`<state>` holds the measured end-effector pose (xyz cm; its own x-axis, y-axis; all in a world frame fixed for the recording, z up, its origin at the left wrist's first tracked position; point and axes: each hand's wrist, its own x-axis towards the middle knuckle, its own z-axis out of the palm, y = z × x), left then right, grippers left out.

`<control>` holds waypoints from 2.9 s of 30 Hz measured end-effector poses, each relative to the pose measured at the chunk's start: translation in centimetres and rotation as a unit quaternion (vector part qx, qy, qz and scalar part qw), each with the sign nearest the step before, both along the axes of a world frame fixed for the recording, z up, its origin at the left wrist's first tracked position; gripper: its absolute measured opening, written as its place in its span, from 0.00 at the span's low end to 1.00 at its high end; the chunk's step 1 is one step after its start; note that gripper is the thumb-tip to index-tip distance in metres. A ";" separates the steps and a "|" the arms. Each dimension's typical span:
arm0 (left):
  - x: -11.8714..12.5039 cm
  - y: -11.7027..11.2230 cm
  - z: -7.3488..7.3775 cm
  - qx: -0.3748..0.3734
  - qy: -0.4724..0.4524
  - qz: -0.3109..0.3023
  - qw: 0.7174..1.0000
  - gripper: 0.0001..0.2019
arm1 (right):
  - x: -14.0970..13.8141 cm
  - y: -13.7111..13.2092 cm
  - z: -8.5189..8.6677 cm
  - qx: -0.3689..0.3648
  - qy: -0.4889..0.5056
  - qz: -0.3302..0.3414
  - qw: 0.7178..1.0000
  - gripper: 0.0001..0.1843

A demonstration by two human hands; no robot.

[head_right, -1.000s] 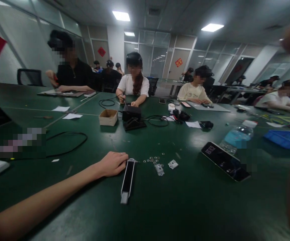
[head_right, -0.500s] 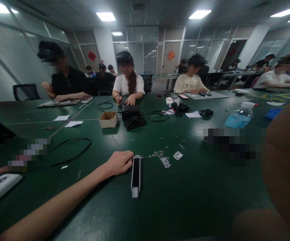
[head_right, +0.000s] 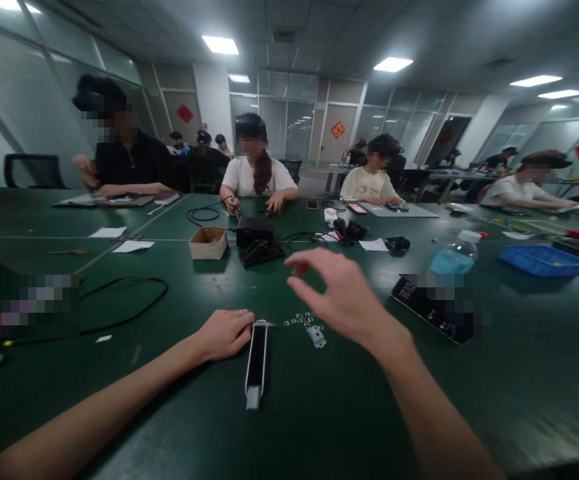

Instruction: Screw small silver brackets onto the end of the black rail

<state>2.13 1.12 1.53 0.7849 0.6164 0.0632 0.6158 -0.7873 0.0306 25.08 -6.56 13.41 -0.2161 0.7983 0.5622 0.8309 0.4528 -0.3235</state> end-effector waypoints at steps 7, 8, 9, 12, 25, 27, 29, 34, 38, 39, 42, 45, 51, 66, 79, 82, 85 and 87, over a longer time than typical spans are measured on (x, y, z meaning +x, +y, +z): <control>-0.1 0.3 -0.4 0.014 0.008 -0.007 1.000 0.10 | -0.9 3.9 -8.5 -0.211 -0.204 0.040 0.955 0.09; -0.1 0.3 -0.4 0.014 0.008 -0.008 1.000 0.10 | -0.8 3.9 -9.0 -0.209 -0.205 0.043 0.955 0.09; -0.1 0.3 -0.4 0.013 0.008 -0.009 1.000 0.10 | -0.8 3.9 -9.3 -0.208 -0.204 0.046 0.955 0.09; 0.0 0.2 -0.1 0.004 0.007 -0.010 1.000 0.10 | -0.6 3.7 -9.4 -0.210 -0.198 0.052 0.956 0.08; 0.2 0.1 0.2 -0.005 0.013 -0.001 1.000 0.11 | -1.5 3.1 -11.6 -0.151 -0.056 0.067 0.985 0.03; 0.2 0.1 0.3 -0.005 0.013 0.000 1.000 0.11 | -1.4 3.1 -11.9 -0.151 -0.035 0.072 0.985 0.03; 0.2 0.1 0.4 -0.008 0.013 -0.001 1.000 0.11 | -1.4 3.2 -12.1 -0.155 -0.021 0.076 0.985 0.04; 0.2 0.1 0.5 -0.016 0.004 -0.006 1.000 0.12 | -1.5 3.2 -12.2 -0.146 -0.027 0.073 0.986 0.06; 0.2 0.3 0.4 -0.019 0.000 -0.002 1.000 0.12 | -1.5 3.2 -12.2 -0.128 -0.036 0.084 0.988 0.07; 0.2 0.3 0.3 -0.020 0.000 -0.003 1.000 0.12 | -1.4 3.2 -12.2 -0.129 -0.036 0.087 0.987 0.07; 0.3 0.4 0.2 -0.022 0.001 -0.009 1.000 0.11 | -1.2 3.1 -12.0 -0.143 -0.037 0.096 0.984 0.08; 0.2 0.5 0.1 -0.022 -0.001 -0.012 1.000 0.12 | -1.0 3.1 -11.8 -0.162 -0.038 0.103 0.981 0.08; 0.2 0.7 -0.3 -0.017 -0.006 -0.015 1.000 0.12 | -1.4 3.1 -11.8 -0.167 -0.048 0.100 0.980 0.09; 0.2 0.6 -0.1 -0.021 -0.006 -0.014 1.000 0.13 | -2.0 3.0 -11.9 -0.102 -0.121 0.088 0.983 0.10; 0.1 0.3 0.1 -0.002 0.012 -0.008 1.000 0.11 | -2.0 3.0 -12.1 -0.108 -0.129 0.090 0.982 0.10; 0.2 0.1 0.4 -0.007 0.021 -0.003 1.000 0.10 | -2.1 3.0 -12.2 -0.105 -0.130 0.095 0.981 0.10; 0.2 -0.1 0.6 -0.003 0.018 -0.002 1.000 0.10 | -2.1 3.1 -12.0 -0.104 -0.128 0.097 0.981 0.10; 0.2 -0.1 0.6 0.000 0.014 -0.004 1.000 0.10 | -2.1 3.2 -12.0 -0.102 -0.134 0.102 0.980 0.09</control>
<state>2.32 1.02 2.14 0.7910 0.6104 0.0411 0.6105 -0.7919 0.0129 22.97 -3.38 1.43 -0.5010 0.8133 0.2959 0.7974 0.5667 -0.2075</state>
